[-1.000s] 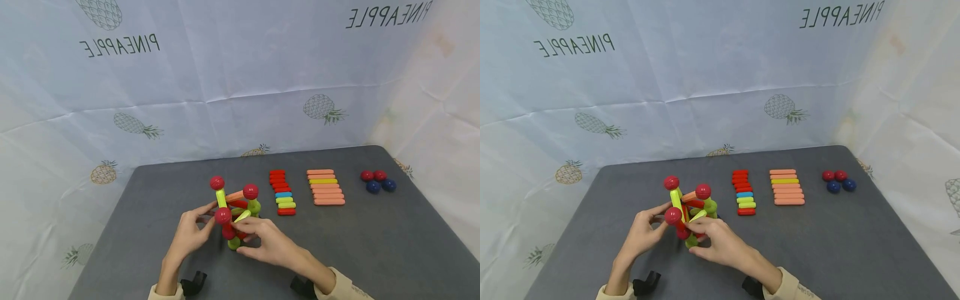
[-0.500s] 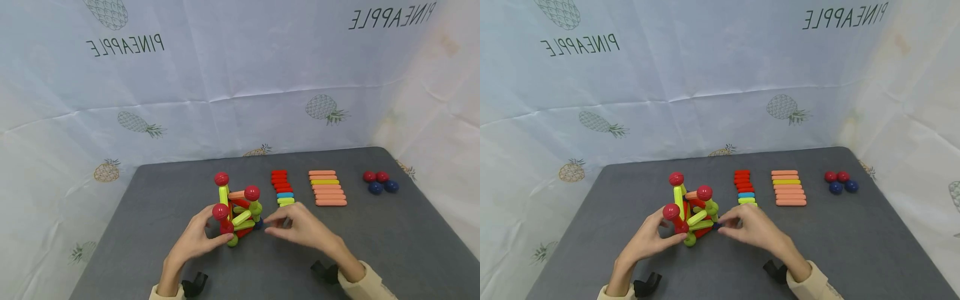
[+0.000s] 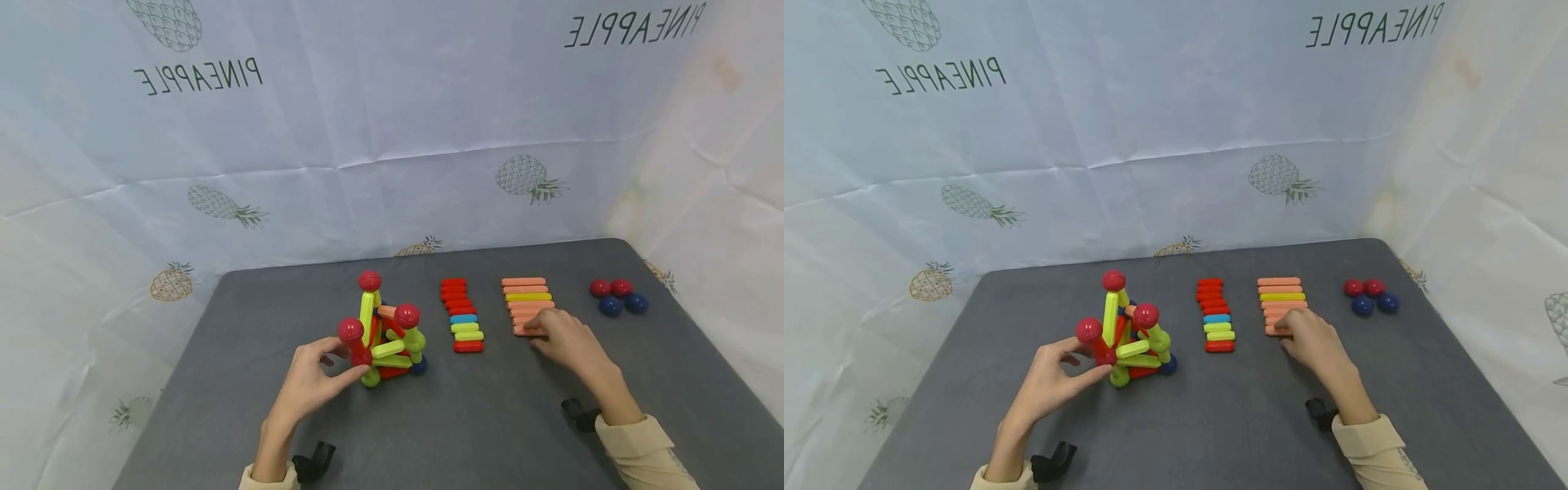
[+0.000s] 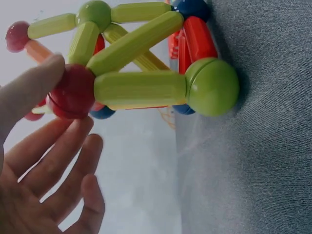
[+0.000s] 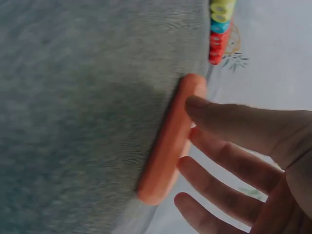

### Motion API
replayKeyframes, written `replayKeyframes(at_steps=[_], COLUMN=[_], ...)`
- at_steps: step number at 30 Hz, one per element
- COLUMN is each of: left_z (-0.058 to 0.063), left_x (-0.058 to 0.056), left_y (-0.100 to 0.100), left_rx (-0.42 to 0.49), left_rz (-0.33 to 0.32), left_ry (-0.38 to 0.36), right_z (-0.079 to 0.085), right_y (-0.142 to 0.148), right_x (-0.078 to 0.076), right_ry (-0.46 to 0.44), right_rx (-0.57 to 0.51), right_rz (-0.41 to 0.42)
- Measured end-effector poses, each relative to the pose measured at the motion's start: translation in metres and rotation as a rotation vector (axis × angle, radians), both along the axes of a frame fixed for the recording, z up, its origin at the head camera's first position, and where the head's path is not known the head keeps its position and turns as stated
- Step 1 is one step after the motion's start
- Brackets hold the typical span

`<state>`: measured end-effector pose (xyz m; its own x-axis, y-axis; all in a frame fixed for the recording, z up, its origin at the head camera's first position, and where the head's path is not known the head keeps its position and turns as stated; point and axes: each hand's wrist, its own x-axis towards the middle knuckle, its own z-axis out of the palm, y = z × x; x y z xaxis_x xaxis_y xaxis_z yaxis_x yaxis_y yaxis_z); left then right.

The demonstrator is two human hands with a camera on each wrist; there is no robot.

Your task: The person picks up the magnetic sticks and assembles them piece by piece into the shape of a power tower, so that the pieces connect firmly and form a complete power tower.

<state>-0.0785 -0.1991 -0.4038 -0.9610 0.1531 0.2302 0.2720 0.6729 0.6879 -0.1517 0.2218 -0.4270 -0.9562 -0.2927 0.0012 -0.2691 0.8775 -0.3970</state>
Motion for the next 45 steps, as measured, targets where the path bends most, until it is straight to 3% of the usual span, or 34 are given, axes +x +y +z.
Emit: replayKeyframes(at_steps=[8,12,19,25,30,33,37,41,45], left_z=[-0.001,0.000,0.001,0.001,-0.001,-0.002,-0.002,-0.002,-0.004], left_x=[0.001,0.000,0.000,0.000,-0.001,-0.002,-0.002,-0.001,-0.002], left_y=[0.002,0.005,0.007,0.007,0.007,0.007,0.008,0.008,0.008], left_rx=[-0.009,-0.003,0.008,0.031,0.036,0.041,0.046,0.039,0.047], left_rz=[0.028,0.022,0.042,0.041,0.045,0.041,0.042,0.052,0.035], left_ry=[0.171,0.260,0.310,0.326,0.346,0.347,0.339,0.337,0.344], right_z=[-0.010,-0.012,-0.013,-0.003,0.020,0.036,0.056,0.069,0.071], right_y=[0.004,0.005,0.004,-0.005,-0.026,-0.045,-0.077,-0.115,-0.149], right_x=[-0.001,-0.001,-0.003,0.004,0.017,0.028,0.042,0.054,0.060], right_ry=[0.074,0.045,0.029,0.144,0.316,0.475,0.616,0.646,0.657], right_rx=[0.028,0.031,-0.007,-0.070,-0.260,-0.410,-0.598,-0.734,-0.722], right_rz=[0.011,-0.003,-0.004,0.034,0.083,0.149,0.332,0.551,0.666])
